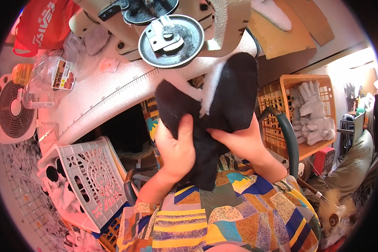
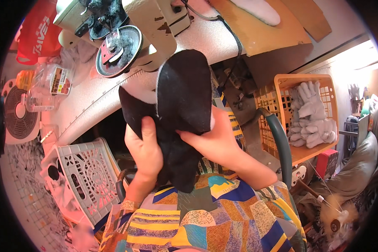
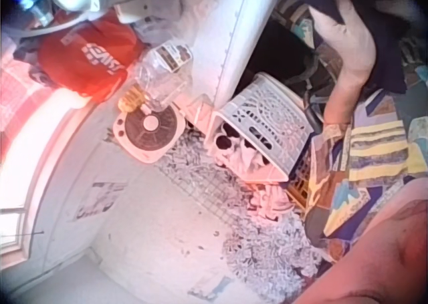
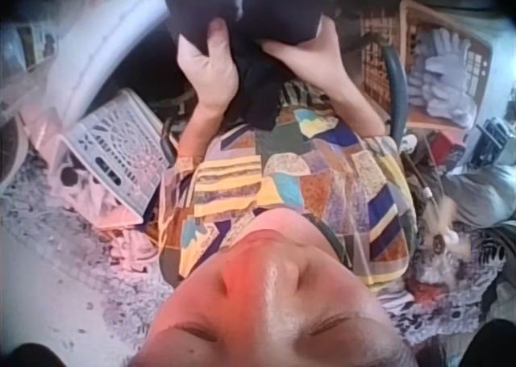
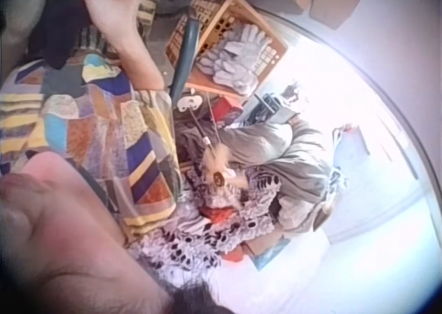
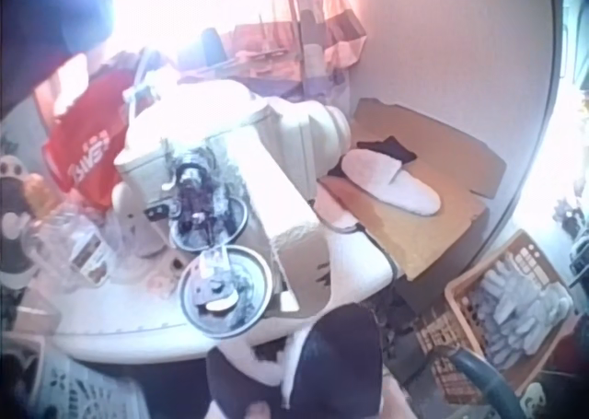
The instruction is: The recorder uses a specialized sewing machine to join pieces of fabric for making gloves, repeatedly taking fabric from baskets and processing them through the machine.
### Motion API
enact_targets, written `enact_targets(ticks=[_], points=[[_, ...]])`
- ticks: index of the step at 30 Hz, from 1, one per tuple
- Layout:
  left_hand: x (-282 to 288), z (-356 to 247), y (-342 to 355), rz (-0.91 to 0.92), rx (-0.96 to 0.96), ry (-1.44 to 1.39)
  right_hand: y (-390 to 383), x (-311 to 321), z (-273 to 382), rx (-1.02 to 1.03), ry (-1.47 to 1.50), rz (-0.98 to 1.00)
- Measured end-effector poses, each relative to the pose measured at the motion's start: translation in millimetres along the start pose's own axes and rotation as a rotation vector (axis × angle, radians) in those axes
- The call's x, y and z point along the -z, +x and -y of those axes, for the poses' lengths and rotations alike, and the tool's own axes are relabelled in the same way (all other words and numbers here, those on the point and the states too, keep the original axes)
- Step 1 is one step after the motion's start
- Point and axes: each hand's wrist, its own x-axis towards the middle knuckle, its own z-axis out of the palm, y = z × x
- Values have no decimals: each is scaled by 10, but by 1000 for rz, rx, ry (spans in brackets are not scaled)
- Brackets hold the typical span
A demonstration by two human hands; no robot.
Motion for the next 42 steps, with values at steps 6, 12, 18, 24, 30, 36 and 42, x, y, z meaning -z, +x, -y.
enact_targets(ticks=[6,12,18,24,30,36,42], points=[[182,394,-447,537,-439,670,44,-163,25,239,-71,-166],[-122,432,-454,339,-834,287,57,15,203,229,-129,10],[-14,213,-364,363,-647,286,89,100,210,140,-72,68],[58,99,291,4,-287,232,178,188,-212,28,310,53],[-54,254,453,158,-66,-60,105,49,-207,-239,807,205],[-60,450,384,276,13,-46,86,66,-338,-220,902,190],[-59,210,390,202,4,-56,40,116,-277,-213,902,137]])
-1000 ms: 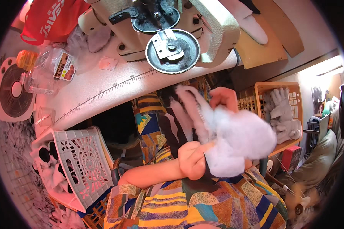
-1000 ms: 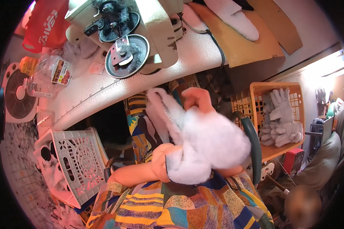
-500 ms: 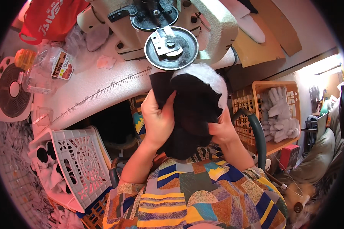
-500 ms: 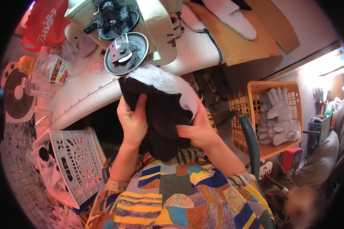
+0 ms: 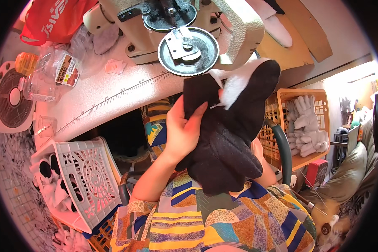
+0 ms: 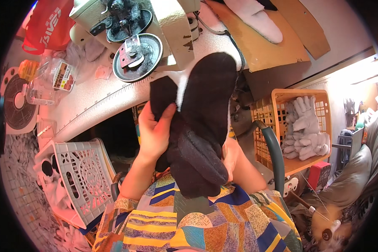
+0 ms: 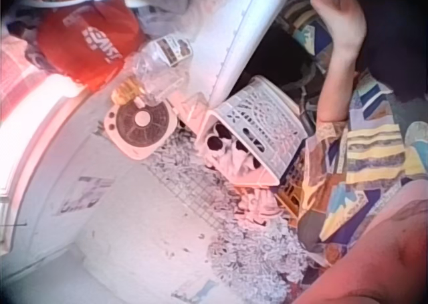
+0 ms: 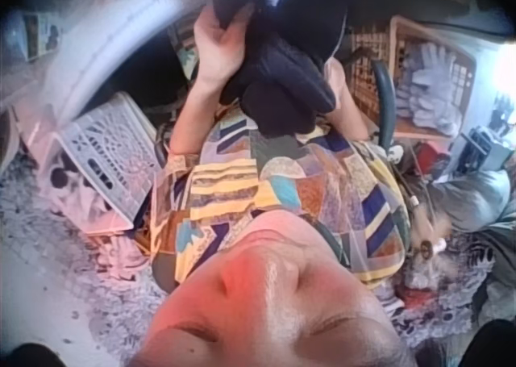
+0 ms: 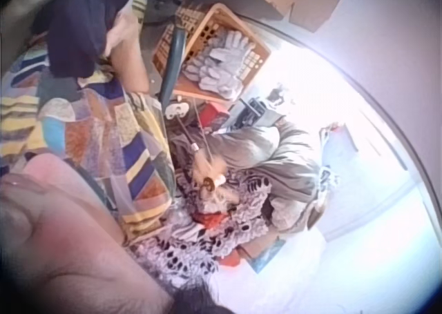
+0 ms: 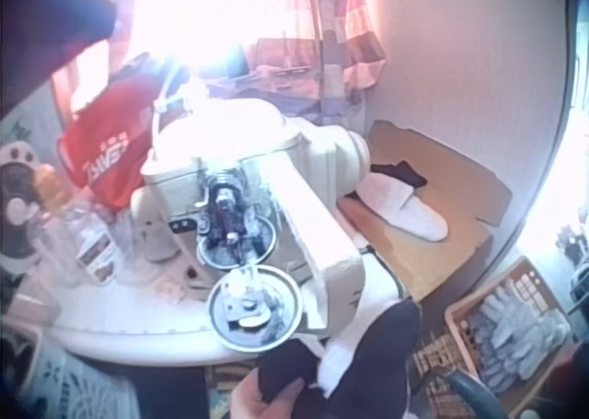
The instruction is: The recorder uses a specialized sewing machine to join pieces of fabric for making gloves, repeatedly taking fabric from baskets and processing them through the machine.
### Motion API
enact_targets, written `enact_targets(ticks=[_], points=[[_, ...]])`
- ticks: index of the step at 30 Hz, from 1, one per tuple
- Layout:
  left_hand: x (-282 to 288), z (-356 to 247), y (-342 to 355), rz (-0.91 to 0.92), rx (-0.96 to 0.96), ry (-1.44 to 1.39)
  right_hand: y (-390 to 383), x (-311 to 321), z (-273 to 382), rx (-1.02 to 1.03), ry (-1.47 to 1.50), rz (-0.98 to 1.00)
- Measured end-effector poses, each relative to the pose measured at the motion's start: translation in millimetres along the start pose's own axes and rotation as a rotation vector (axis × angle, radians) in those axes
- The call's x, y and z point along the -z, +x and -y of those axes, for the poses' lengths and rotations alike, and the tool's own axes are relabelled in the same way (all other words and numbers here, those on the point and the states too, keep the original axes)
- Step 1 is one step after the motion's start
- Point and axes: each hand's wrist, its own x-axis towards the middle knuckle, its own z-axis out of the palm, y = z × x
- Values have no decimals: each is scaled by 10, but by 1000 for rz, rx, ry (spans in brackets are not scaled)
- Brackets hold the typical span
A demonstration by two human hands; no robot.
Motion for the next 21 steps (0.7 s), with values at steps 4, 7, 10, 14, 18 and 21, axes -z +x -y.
enact_targets(ticks=[4,7,10,14,18,21], points=[[8,-214,-69,-63,-79,-109,31,47,-19,-3,8,-7],[25,-314,-115,-81,-112,-94,56,61,-32,-16,32,-3],[49,-297,-76,-83,-109,-97,90,68,-46,-35,73,3],[49,-231,-57,11,209,-245,50,107,-49,-43,165,-19],[100,-447,-104,293,336,-157,-12,163,-92,-50,262,-34],[89,-463,-143,315,396,-126,-79,193,-57,-38,316,-50]])
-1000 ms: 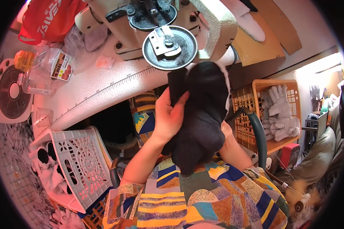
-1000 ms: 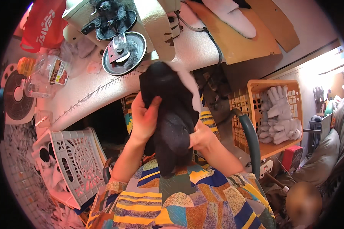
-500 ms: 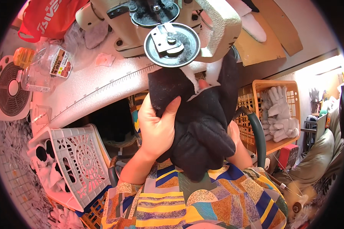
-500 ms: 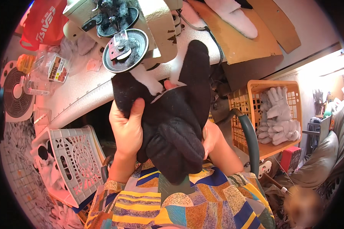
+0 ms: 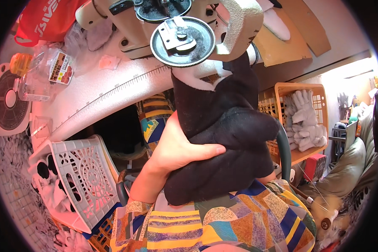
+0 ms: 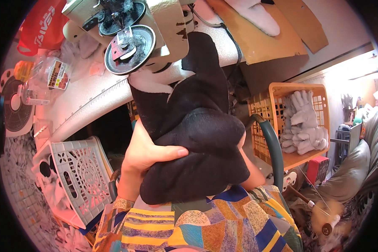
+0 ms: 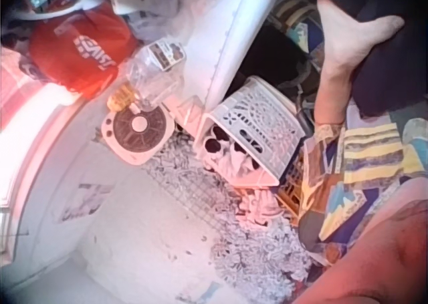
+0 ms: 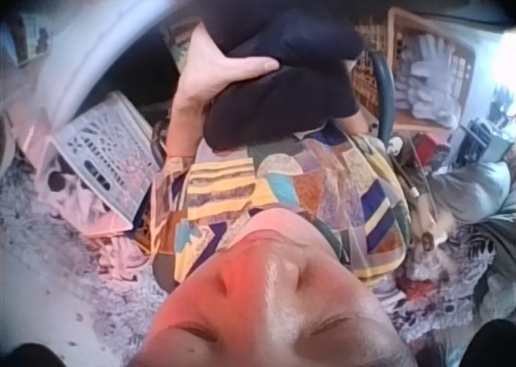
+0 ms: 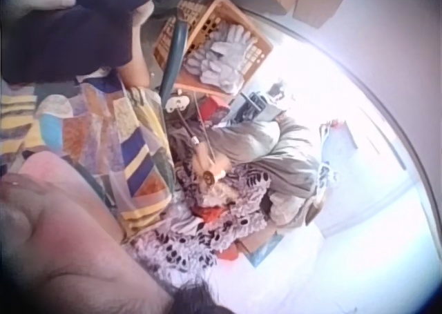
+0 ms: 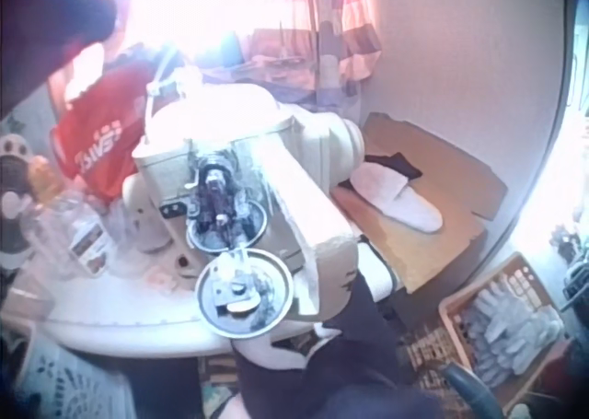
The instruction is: The recorder uses a specialized sewing machine to join pieces of fabric for making gloves, repeatedly taking fabric from baskets and processing them through the machine.
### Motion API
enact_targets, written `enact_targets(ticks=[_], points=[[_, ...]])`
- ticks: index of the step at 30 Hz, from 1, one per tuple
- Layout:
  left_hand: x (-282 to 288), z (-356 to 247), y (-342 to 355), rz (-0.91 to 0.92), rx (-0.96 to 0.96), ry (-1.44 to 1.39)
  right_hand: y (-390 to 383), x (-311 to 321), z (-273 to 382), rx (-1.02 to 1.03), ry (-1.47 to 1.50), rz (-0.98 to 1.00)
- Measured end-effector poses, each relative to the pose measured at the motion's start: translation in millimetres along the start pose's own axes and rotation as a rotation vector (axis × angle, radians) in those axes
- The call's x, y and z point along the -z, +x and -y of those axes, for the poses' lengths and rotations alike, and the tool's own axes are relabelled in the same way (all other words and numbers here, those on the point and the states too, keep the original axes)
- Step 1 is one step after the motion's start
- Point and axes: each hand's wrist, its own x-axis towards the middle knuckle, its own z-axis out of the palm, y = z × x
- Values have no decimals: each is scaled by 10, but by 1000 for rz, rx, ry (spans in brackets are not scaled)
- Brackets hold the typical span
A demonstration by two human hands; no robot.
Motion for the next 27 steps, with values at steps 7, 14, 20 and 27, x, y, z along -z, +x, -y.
enact_targets(ticks=[7,14,20,27], points=[[21,41,-38,-180,58,62,16,179,53,-41,136,-30],[7,-21,-31,-120,110,81,-16,213,69,-26,183,-52],[-49,-112,-58,-67,268,-368,-38,283,95,-34,202,-24],[-35,-34,-88,-71,273,-501,-41,356,32,-34,120,-28]])
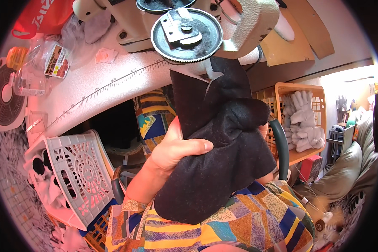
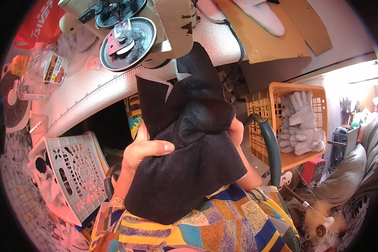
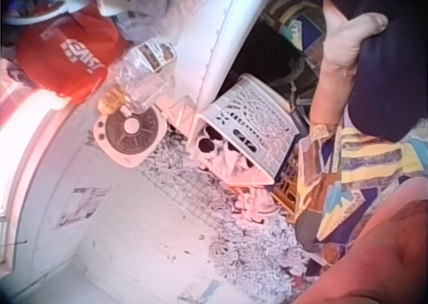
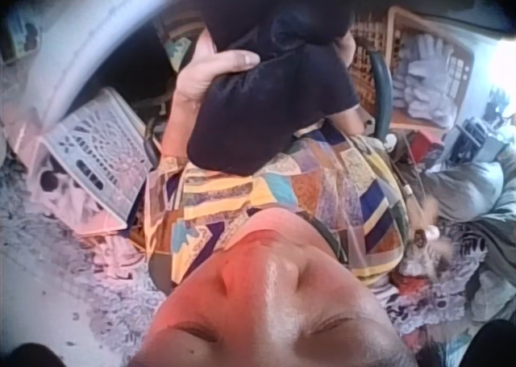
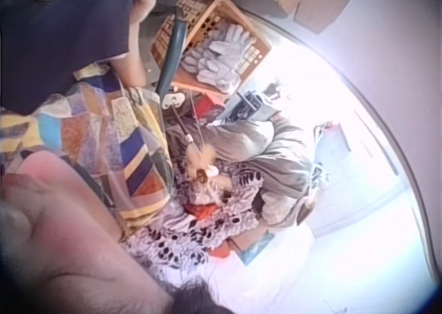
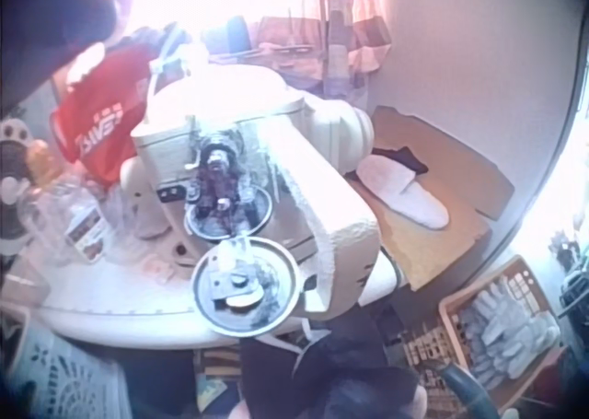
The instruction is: The recorder uses a specialized sewing machine to join pieces of fabric for making gloves, repeatedly taking fabric from baskets and processing them through the machine.
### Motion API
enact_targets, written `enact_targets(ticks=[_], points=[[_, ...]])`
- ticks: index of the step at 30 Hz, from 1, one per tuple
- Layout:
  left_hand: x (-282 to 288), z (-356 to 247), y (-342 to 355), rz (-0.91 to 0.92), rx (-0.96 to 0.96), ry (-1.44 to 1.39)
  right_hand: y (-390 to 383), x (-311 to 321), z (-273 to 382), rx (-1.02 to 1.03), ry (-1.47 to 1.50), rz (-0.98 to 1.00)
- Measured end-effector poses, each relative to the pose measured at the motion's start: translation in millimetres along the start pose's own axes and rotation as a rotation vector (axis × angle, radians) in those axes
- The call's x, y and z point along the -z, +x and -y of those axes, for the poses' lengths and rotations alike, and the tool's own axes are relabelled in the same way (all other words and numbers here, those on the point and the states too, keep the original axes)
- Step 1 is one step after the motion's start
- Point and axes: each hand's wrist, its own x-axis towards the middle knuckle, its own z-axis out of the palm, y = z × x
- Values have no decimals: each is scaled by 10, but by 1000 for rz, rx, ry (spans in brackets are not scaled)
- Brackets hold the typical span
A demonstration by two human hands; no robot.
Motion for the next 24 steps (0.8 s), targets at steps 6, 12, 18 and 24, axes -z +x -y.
enact_targets(ticks=[6,12,18,24], points=[[45,76,47,61,-264,201,-88,-54,173,-43,-211,148],[154,288,127,-200,-1003,1115,180,-732,-55,160,-872,-47],[122,402,138,-210,-956,1113,338,-487,-100,506,-1479,-65],[827,93,117,-826,-571,1324,181,-297,6,-119,-954,-185]])
